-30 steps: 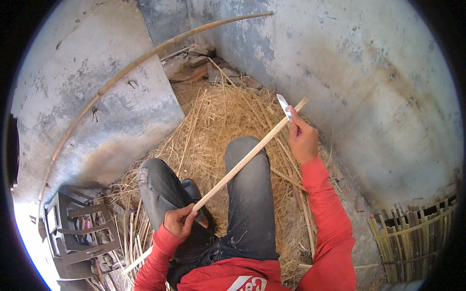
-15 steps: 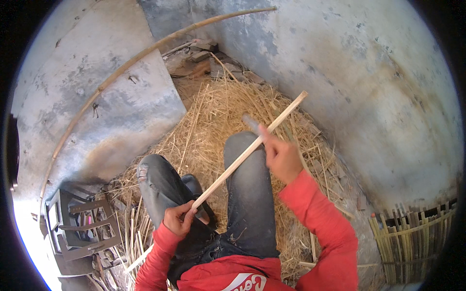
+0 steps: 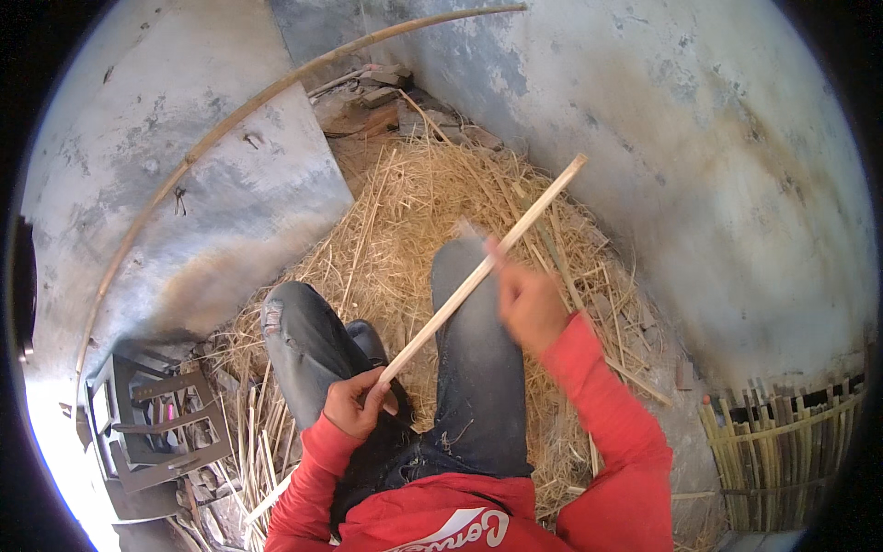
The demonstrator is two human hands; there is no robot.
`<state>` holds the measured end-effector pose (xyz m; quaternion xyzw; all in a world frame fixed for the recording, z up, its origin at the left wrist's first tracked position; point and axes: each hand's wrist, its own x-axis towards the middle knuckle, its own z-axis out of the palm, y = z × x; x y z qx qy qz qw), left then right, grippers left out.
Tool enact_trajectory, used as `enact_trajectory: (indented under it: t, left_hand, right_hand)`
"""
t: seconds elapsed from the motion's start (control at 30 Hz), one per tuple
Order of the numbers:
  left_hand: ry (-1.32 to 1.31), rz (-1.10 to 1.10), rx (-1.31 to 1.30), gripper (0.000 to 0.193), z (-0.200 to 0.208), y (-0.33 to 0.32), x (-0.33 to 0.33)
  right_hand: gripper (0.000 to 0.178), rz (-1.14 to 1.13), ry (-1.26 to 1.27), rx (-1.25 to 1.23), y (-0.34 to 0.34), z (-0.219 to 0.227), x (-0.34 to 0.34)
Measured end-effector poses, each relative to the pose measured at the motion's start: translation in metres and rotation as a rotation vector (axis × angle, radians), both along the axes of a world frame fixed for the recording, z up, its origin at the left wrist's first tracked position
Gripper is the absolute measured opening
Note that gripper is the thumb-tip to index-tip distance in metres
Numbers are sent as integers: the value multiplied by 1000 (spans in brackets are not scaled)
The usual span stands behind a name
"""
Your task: The person shaves thin strips from a length of bamboo using a knife while sitting on a straw-covered floor, occasionally using a larger blade to trim longer sections.
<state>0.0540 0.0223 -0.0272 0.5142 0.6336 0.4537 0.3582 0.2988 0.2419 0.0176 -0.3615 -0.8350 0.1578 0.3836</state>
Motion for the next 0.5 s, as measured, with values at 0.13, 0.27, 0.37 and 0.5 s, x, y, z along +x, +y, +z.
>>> enact_trajectory:
  t: [0.13,0.27,0.37,0.5]
  left_hand:
    - [-86,-88,-93,27,-3,0,-7]
    - [-54,-112,-79,28,5,11,4]
    - [-26,-136,-57,28,13,25,6]
    - [-43,-153,-92,27,26,44,7]
  right_hand:
    - [55,177,-115,63,-37,0,-9]
    - [52,-117,-29,-141,1,12,7]
    - [35,15,-72,-135,-25,6,-2]
    - [34,25,-100,-154,-26,7,-3]
